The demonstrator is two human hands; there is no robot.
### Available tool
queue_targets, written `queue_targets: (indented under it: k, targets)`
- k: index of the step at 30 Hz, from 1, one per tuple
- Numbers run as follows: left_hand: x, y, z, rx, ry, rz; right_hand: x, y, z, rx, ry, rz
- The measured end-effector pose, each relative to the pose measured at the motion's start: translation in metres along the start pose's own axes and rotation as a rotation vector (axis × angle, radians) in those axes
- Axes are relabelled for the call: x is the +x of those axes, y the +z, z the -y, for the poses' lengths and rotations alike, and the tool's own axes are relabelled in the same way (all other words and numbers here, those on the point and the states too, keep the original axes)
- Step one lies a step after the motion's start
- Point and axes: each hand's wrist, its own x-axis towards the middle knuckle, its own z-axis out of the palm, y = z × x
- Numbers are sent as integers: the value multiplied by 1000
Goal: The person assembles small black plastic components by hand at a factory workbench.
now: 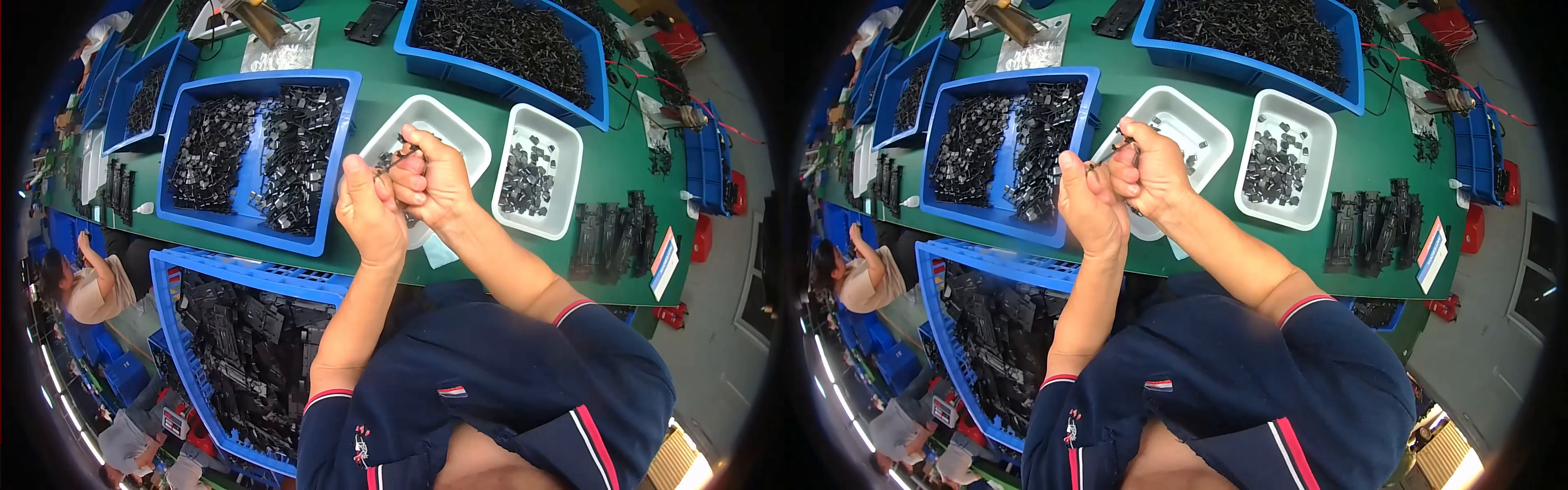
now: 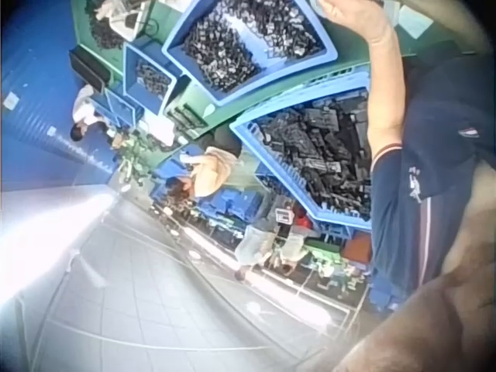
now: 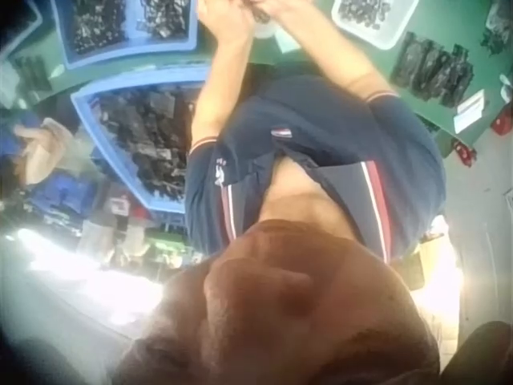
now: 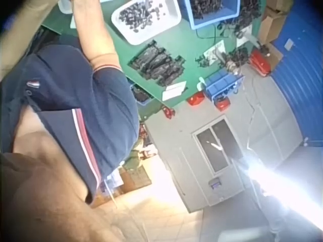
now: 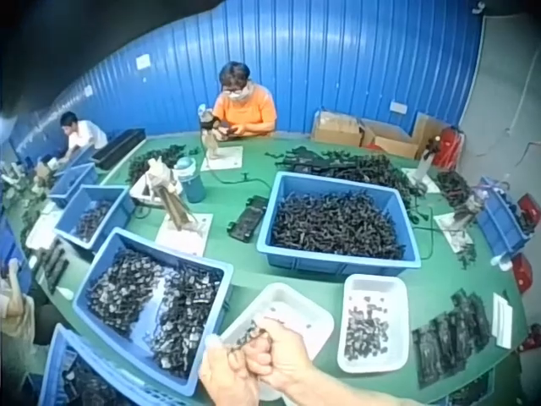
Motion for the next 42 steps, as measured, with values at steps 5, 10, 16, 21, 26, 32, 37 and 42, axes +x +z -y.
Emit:
queue_targets:
  k: [5, 10, 16, 21, 26, 32, 37, 42]
  targets:
    - [-1, 4, -22, -422, 61, 308, 36, -12, 52, 413, -142, 158]
    - [17, -16, -7, 670, 50, 114, 27, -3, 16, -674, -429, -158]
    - [15, -19, 16, 892, 120, 370, 26, -19, 6, -893, -508, -99]
    - [20, -27, 20, 885, 10, 425, 17, -16, 11, -1053, -403, 12]
    - [15, -18, 21, 681, -72, 407, 10, -12, 15, -822, -206, -4]
    - [10, -15, 36, 929, 666, 373, 22, -9, 1, -346, -204, -227]
    - [13, -17, 36, 930, 770, 340, 27, -12, -1, -519, -367, -157]
    - [8, -17, 40, 935, 796, 392, 28, -19, 7, -358, -305, -172]
